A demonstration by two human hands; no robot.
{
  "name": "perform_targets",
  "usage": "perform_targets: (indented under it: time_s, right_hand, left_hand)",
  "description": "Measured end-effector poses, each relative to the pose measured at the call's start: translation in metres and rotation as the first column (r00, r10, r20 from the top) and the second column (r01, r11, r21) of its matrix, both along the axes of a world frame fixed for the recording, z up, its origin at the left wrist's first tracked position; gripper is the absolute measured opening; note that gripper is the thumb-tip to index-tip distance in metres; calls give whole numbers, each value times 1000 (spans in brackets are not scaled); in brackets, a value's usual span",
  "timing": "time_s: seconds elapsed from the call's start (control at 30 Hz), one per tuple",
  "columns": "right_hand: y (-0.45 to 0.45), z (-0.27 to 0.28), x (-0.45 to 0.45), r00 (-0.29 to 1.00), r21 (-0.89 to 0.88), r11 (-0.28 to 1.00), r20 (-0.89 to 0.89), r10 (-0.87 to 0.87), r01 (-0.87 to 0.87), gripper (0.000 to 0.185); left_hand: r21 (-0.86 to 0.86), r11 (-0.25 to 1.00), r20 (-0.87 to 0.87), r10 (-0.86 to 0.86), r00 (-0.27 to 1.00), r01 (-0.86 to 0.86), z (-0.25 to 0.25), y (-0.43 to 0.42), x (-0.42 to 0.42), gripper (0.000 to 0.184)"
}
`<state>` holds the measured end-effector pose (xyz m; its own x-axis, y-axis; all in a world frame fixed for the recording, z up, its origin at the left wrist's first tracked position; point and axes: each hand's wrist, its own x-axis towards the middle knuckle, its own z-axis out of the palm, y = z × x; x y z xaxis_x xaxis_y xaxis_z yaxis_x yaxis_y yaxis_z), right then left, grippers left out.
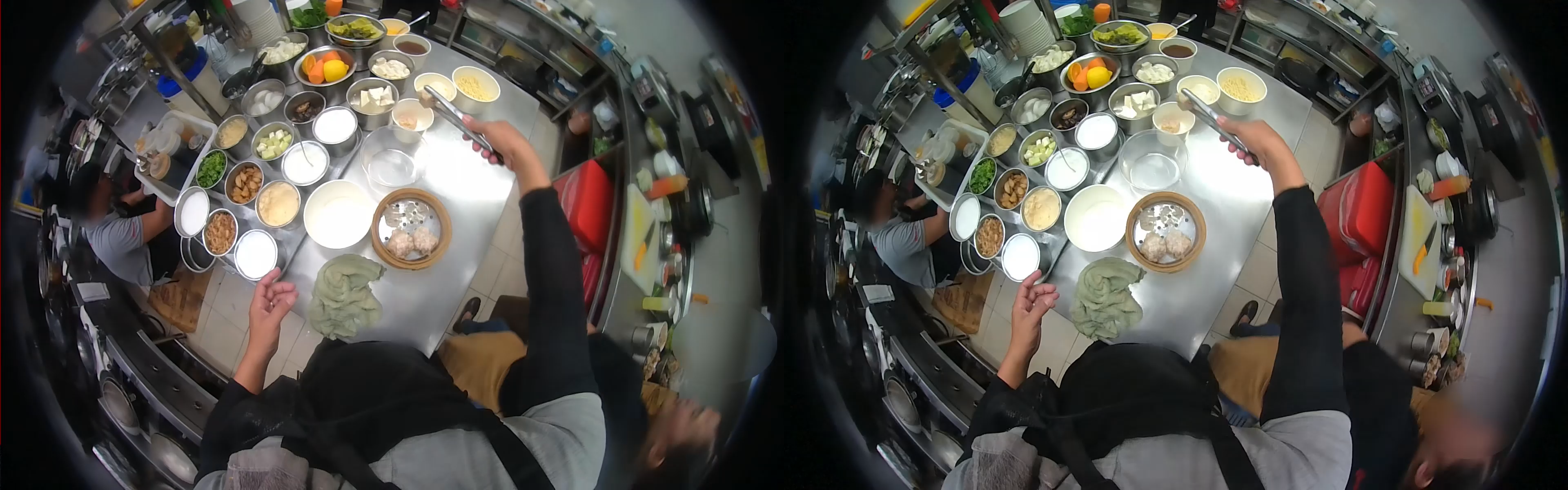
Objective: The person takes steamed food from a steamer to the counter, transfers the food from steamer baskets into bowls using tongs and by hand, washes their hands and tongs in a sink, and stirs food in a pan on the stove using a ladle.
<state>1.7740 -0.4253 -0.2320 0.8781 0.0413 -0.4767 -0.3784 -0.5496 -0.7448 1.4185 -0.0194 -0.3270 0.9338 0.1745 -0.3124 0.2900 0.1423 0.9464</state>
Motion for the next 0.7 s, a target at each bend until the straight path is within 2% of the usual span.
perform_targets:
  time_s: [0.1,0.17,0.2,0.27,0.3,0.37,0.4,0.47,0.5,0.57,0.63,0.7]
  right_hand:
    - [13,7,11,1000,-42,999,-12,5,-6,51]
    - [23,7,13,994,-208,976,81,79,-61,54]
    - [27,7,14,993,-207,976,80,87,-69,54]
    - [34,2,12,955,-539,825,116,274,-171,59]
    - [31,-2,10,953,-536,825,113,280,-179,59]
    - [17,-6,7,886,-584,809,343,312,-59,63]
    - [13,12,-11,890,-519,854,368,271,-45,61]
    - [0,30,-43,925,-199,980,371,88,-13,52]
    - [-5,36,-60,926,-200,980,365,92,-19,52]
    - [-14,41,-96,924,125,989,382,23,-76,43]
    - [-28,40,-127,899,81,988,429,85,-133,42]
    - [-45,43,-157,864,33,982,481,145,-184,41]
  left_hand:
    - [-31,999,-1,26,1000,-26,-1,2,-4,61]
    - [-55,997,-1,52,999,-52,-1,4,-8,62]
    - [-52,998,3,46,999,-45,-1,4,-9,62]
    - [-50,998,-4,47,999,-47,0,3,-13,62]
    - [-19,1000,32,24,999,-23,1,2,-12,59]
    - [18,1000,70,3,998,-4,5,3,-5,57]
    - [60,997,58,-45,997,42,8,2,-2,55]
    - [110,983,32,-152,988,147,14,-9,13,51]
    - [120,971,17,-211,977,208,17,-20,25,49]
    - [-95,936,-77,-347,935,339,22,-52,50,56]
    - [-292,911,-247,-364,898,290,39,-98,71,72]
    - [-365,918,-359,-293,886,156,38,-138,85,88]
